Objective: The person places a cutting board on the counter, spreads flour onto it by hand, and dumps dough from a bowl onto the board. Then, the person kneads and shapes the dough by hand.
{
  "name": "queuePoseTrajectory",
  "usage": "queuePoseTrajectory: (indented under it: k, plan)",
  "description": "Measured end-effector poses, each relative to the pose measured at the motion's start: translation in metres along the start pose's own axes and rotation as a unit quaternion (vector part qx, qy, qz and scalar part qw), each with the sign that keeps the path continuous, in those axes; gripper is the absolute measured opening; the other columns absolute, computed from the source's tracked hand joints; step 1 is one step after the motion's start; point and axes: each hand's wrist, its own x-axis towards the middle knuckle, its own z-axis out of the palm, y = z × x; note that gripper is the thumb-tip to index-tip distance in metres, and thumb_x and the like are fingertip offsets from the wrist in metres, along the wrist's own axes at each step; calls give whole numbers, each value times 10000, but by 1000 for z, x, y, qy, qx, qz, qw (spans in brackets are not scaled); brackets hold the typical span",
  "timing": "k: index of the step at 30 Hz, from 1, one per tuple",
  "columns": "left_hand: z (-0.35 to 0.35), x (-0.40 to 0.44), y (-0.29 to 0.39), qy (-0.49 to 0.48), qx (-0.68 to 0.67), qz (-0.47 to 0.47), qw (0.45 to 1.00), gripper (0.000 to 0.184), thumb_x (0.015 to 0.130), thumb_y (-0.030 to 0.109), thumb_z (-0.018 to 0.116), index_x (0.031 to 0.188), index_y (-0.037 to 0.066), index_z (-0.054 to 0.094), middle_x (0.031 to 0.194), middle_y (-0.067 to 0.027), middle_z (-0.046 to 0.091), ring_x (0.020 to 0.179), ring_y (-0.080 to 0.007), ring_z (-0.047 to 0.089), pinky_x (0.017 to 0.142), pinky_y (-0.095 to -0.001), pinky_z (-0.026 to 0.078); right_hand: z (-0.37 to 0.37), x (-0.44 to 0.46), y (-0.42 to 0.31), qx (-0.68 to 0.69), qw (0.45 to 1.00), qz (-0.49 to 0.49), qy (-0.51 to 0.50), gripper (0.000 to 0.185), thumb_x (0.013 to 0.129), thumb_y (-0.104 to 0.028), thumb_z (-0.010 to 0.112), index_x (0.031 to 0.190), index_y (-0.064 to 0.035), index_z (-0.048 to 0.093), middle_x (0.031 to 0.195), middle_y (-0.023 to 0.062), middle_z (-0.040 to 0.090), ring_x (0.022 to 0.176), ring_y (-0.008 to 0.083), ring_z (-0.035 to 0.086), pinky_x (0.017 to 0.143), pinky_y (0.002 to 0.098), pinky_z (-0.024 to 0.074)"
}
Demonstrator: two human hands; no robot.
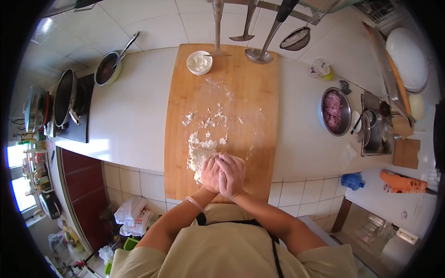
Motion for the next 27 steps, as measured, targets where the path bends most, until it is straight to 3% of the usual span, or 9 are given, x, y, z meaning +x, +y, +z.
queuePoseTrajectory:
  k: [5, 12, 13, 18, 21, 22, 23, 25, 27]
  plan:
    - [21, 40, -22, -10, 60, 47, 997, 392, 847, 330, 540, 1093, 38, 631, 1096, -116, 640, 1030, -298, 584, 894, -440, 441, 9, 34, 34, 13, 1000, 21, 4, 367, 903, -230, 462, 1132, -11, 647, 1233, 180, 609, 1149, 369, 548, 981, 495, 392]
    - [39, 106, -39, -83, 59, 19, 995, 291, 847, 303, 496, 962, 67, 621, 965, -83, 626, 937, -268, 585, 900, -427, 440, 24, 80, 76, 11, 997, 63, 50, 360, 921, -231, 451, 1131, -4, 636, 1200, 207, 612, 1111, 404, 549, 980, 498, 403]
    - [43, 116, -40, -33, 66, 38, 997, 252, 853, 303, 500, 928, 92, 616, 913, -66, 616, 910, -249, 583, 885, -420, 436, 27, 83, 81, -2, 995, 69, 65, 356, 933, -224, 439, 1134, 4, 623, 1191, 218, 609, 1085, 403, 564, 960, 490, 427]
    - [53, 135, -46, -75, 85, 13, 993, 244, 873, 331, 527, 981, 149, 649, 946, -40, 637, 941, -229, 589, 884, -384, 419, 35, 94, 87, -23, 989, 106, 101, 362, 951, -264, 472, 1185, -10, 580, 1139, 221, 606, 1009, 392, 583, 902, 463, 466]
    - [47, 136, -41, -169, 151, -36, 973, 365, 906, 412, 510, 1070, 117, 650, 1075, -77, 665, 1108, -275, 588, 933, -450, 432, 40, 103, 92, -15, 941, 334, 58, 552, 956, -451, 522, 1290, -12, 509, 1154, 219, 583, 973, 350, 605, 830, 457, 497]
    - [52, 136, -46, -204, 148, -73, 965, 420, 918, 444, 496, 1105, 97, 641, 1105, -97, 672, 1147, -303, 588, 943, -486, 439, 31, 96, 82, -15, 942, 331, 60, 552, 956, -451, 522, 1290, -12, 509, 1154, 219, 583, 973, 350, 605, 830, 457, 497]
    - [12, 160, -23, -341, 107, -165, 919, 456, 959, 442, 431, 1148, 68, 611, 1095, -139, 687, 1104, -352, 625, 903, -519, 480, 17, 91, 68, 36, 962, 265, 46, 536, 959, -431, 531, 1290, -10, 505, 1138, 206, 586, 965, 325, 612, 828, 429, 503]
    - [-6, 154, -20, -283, 85, -117, 948, 466, 968, 431, 412, 1157, 52, 605, 1054, -151, 693, 1030, -368, 646, 871, -508, 499, 6, 69, 32, 203, 964, 153, 80, 420, 974, -327, 551, 1234, 4, 543, 1092, 169, 605, 948, 268, 622, 838, 362, 503]
    - [-13, 136, -8, -263, 126, -71, 954, 450, 987, 400, 383, 1097, 32, 617, 989, -158, 703, 913, -371, 678, 794, -466, 538, -10, 59, 12, 227, 947, 205, 100, 378, 976, -279, 549, 1223, 8, 552, 1098, 166, 610, 978, 264, 614, 855, 362, 497]
